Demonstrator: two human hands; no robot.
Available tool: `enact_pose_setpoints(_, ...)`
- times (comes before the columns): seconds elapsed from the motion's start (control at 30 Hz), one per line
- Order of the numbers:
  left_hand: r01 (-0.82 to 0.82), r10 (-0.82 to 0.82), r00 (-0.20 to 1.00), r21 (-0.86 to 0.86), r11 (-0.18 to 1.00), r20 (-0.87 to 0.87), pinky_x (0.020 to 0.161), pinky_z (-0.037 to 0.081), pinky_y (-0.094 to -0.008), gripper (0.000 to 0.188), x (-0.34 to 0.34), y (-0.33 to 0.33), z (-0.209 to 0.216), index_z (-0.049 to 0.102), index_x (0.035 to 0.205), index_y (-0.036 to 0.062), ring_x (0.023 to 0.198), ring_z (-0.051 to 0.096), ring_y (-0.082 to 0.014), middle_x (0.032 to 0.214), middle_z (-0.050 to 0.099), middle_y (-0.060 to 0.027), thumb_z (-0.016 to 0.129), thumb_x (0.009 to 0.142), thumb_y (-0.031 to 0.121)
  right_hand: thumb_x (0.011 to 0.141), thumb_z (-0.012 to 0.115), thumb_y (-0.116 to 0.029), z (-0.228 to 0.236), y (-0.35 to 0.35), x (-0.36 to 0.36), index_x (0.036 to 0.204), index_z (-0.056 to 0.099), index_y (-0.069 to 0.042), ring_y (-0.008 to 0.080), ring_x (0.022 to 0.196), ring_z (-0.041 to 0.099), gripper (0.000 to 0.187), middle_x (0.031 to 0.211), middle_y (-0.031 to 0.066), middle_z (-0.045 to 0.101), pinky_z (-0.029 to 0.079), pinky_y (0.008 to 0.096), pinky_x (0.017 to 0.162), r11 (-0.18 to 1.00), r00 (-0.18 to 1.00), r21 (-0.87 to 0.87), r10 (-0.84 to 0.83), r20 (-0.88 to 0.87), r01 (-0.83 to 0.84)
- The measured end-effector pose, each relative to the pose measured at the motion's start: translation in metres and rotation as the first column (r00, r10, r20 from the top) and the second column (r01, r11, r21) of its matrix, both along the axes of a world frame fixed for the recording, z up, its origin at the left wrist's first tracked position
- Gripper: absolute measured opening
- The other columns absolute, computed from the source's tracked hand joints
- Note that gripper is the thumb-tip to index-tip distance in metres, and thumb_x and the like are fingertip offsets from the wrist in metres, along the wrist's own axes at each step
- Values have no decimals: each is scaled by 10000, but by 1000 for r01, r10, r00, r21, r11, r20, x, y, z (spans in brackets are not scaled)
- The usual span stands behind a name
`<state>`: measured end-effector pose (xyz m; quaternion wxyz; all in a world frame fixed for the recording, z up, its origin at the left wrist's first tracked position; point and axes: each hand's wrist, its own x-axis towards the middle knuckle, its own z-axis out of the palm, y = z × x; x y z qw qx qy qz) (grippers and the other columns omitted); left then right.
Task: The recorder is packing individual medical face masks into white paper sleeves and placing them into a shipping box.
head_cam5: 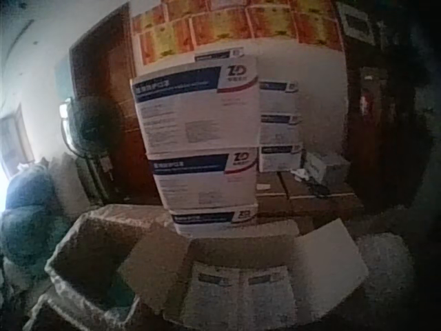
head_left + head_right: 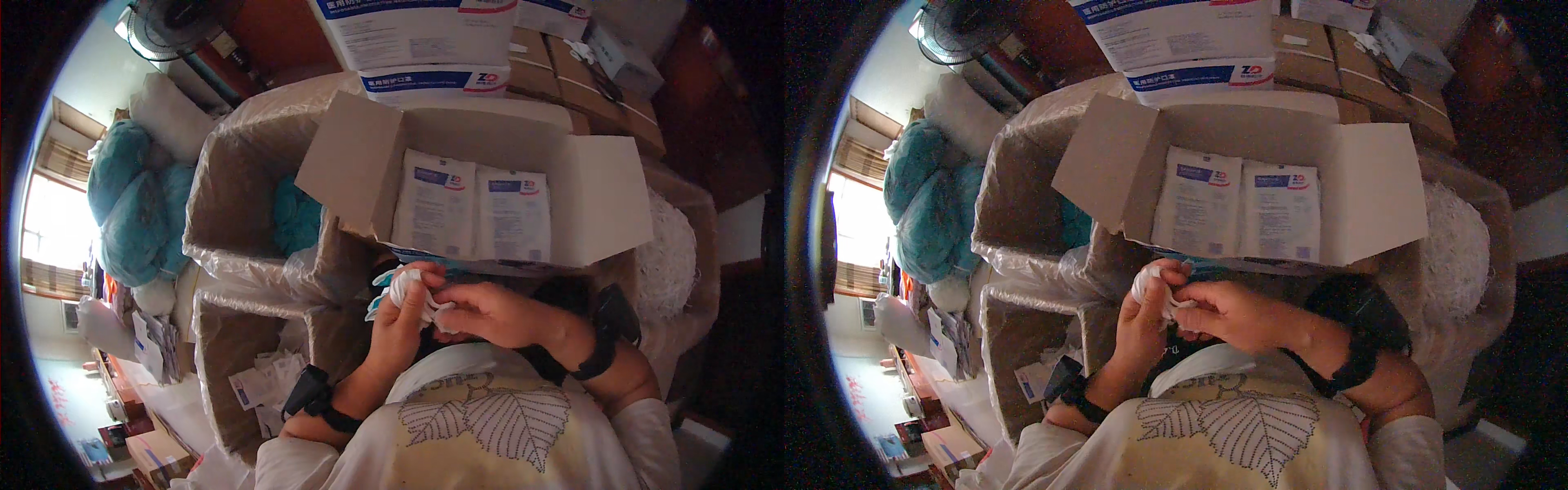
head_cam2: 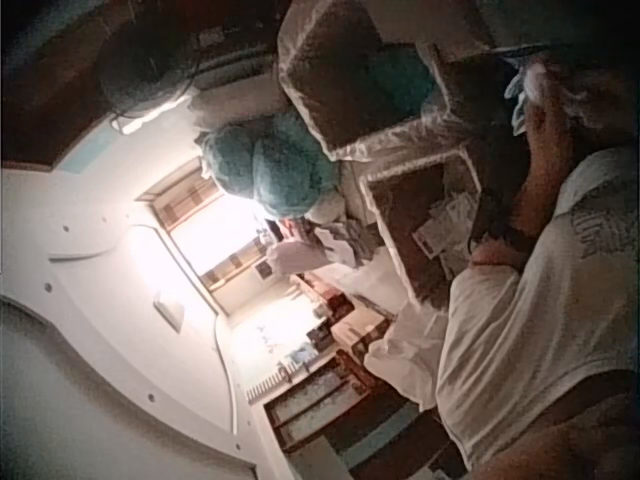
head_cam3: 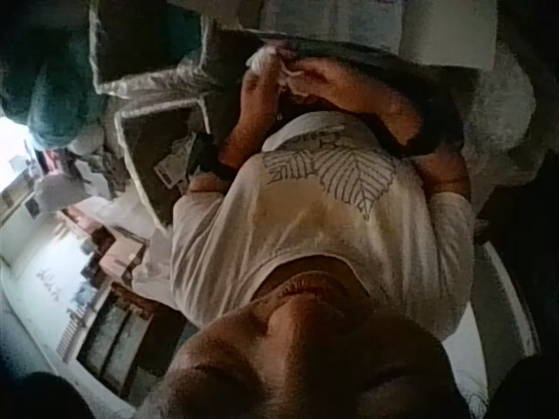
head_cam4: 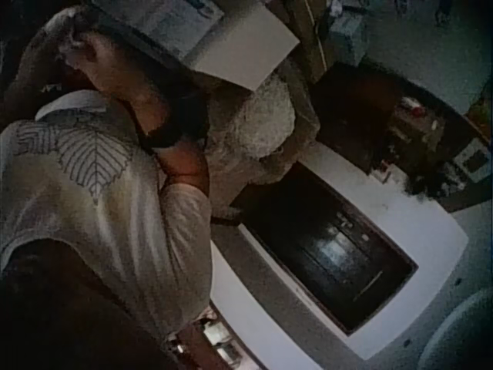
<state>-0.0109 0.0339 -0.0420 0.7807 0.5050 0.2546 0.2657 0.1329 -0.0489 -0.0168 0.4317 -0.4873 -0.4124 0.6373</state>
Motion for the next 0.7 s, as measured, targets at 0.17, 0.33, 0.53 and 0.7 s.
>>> enact_pose_setpoints(0.17,4,-5,1000,-340,940,-2,808,417,-253,282,-3,2,11,531,978,24,974,483,-127,1117,470,-78,369,948,253,919,449,-228,-12,3,-3,1016,530,-11,104,743,577,252,874,36,594,486,237,701,975,992,-211,-93,-89,73)
enact_pose_setpoints(0.33,-88,81,993,-85,992,-83,772,419,-235,261,0,-3,-5,543,971,12,938,497,-124,1091,467,-64,371,944,206,924,432,-224,-7,2,-16,1007,535,-19,99,731,574,244,821,17,595,489,241,683,945,949,-317,-166,-267,77)
enact_pose_setpoints(0.53,-99,127,988,277,956,-84,812,407,-266,251,-2,-2,-10,538,975,9,936,507,-150,1074,465,-64,360,945,183,926,421,-212,-2,1,-18,933,542,3,163,769,591,247,820,70,589,474,277,690,998,982,-65,28,188,-16)
enact_pose_setpoints(0.7,-17,126,974,-498,867,187,711,412,-257,256,-5,1,8,532,971,52,824,520,-141,1003,479,-46,348,943,228,906,442,-225,4,-1,-5,876,554,-9,247,728,588,246,780,134,591,454,329,670,996,829,80,-7,559,-46)
